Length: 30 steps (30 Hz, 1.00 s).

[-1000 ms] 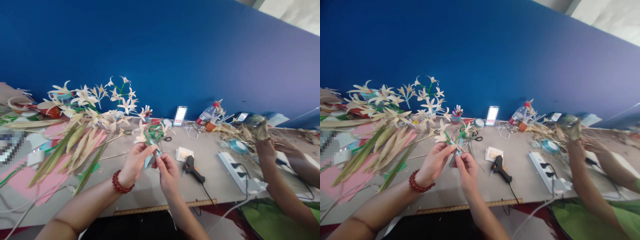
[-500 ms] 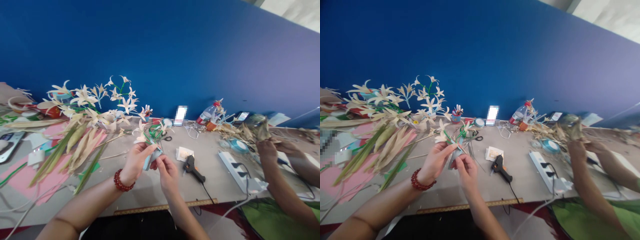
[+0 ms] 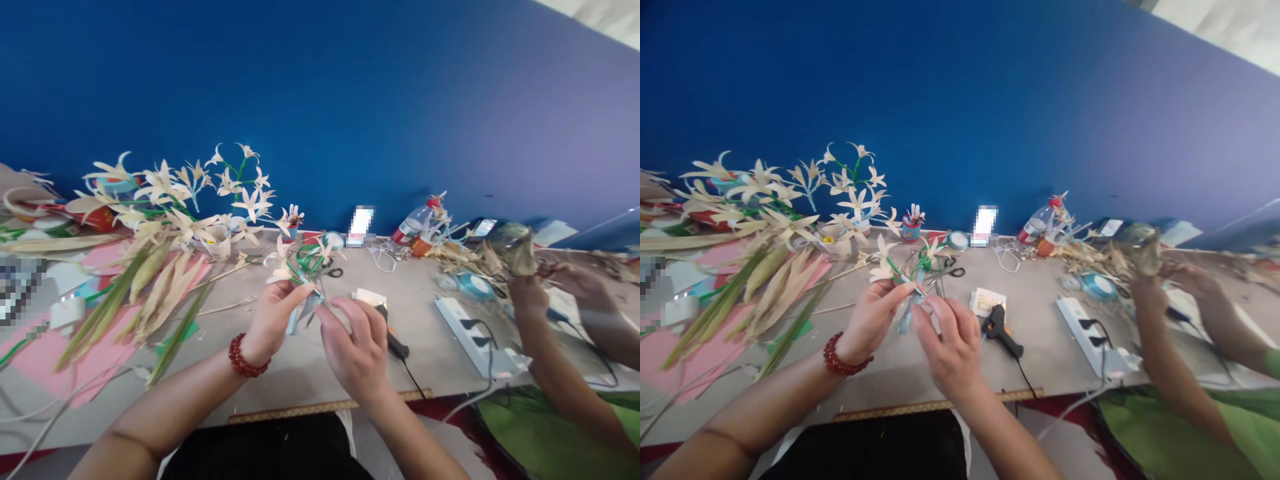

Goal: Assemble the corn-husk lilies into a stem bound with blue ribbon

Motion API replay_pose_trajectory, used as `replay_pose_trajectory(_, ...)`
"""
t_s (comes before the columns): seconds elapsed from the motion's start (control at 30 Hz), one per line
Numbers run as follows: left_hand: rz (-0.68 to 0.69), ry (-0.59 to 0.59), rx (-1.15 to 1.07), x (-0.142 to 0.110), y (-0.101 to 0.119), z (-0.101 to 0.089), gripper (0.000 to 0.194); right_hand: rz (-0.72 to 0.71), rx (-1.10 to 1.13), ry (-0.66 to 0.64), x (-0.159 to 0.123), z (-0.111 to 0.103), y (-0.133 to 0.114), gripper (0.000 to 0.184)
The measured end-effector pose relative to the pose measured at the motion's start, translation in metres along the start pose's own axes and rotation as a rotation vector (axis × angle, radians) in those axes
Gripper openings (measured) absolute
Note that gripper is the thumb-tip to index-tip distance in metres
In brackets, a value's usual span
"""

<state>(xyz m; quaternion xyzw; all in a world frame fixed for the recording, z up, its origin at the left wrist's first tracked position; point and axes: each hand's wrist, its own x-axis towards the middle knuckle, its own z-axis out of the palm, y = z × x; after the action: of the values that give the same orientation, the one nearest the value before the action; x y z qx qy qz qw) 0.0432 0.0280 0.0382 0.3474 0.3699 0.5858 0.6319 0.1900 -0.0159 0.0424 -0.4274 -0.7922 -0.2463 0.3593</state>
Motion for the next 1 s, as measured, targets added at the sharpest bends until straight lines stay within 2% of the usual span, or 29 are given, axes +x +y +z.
replay_pose_trajectory(0.17, -0.012, -0.028, -0.039, -0.001, -0.003, 0.001, 0.017, -0.068, -0.074, -0.032, 0.014, 0.006, -0.001, 0.022)
replay_pose_trajectory(0.47, -0.015, -0.031, 0.045, -0.004, -0.001, 0.001, 0.018, -0.025, 0.091, 0.027, 0.017, 0.008, -0.001, 0.018)
replay_pose_trajectory(0.8, 0.076, -0.066, 0.169, -0.008, 0.002, 0.001, 0.014, 0.138, 0.433, 0.089, 0.010, 0.004, 0.008, 0.025)
replay_pose_trajectory(1.0, 0.070, -0.117, 0.222, -0.011, 0.003, 0.000, 0.018, 0.236, 0.609, 0.066, 0.008, 0.002, 0.013, 0.019)
